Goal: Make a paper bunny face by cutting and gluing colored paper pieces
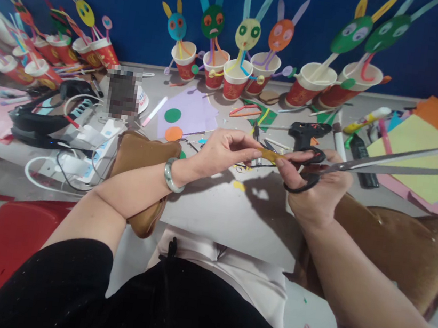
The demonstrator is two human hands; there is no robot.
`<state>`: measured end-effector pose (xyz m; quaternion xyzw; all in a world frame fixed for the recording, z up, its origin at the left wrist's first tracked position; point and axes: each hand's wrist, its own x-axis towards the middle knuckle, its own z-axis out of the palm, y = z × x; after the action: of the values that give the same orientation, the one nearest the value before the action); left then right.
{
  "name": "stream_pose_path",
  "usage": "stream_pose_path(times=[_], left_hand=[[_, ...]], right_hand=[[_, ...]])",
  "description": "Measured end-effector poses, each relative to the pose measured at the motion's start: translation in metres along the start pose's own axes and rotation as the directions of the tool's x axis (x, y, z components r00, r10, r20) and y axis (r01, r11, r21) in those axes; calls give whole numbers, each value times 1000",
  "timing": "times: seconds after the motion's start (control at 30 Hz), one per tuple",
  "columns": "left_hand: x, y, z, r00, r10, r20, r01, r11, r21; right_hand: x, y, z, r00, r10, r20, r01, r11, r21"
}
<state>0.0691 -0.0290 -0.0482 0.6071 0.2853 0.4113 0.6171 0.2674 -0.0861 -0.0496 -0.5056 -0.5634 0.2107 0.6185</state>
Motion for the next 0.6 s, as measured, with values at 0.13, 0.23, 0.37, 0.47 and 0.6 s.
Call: stream_pose_path(times=[0.13, 0.23, 0.37, 0.47, 0.6], left_hand=[[0, 1, 0, 1000, -18, 6, 18, 1000, 7], [-1, 3, 0, 1000, -20, 9, 20, 999, 25], [-1, 3, 0, 1000, -17, 15, 17, 999, 32], [-1, 0, 1, 1000, -11, 11, 10, 1000, 13], [-2, -4, 3, 1000, -11, -14, 11, 1000, -4]], right_hand=[[2, -1, 1, 1000, 7, -23, -8, 1000, -19], [3, -2, 1, 1000, 3, -16, -4, 1000, -27], [3, -3, 0, 1000, 12, -1, -12, 1000, -17], [2, -2, 1, 1000, 22, 4, -21, 999, -24], [1, 0, 0, 1000, 9, 24, -9, 1000, -17]])
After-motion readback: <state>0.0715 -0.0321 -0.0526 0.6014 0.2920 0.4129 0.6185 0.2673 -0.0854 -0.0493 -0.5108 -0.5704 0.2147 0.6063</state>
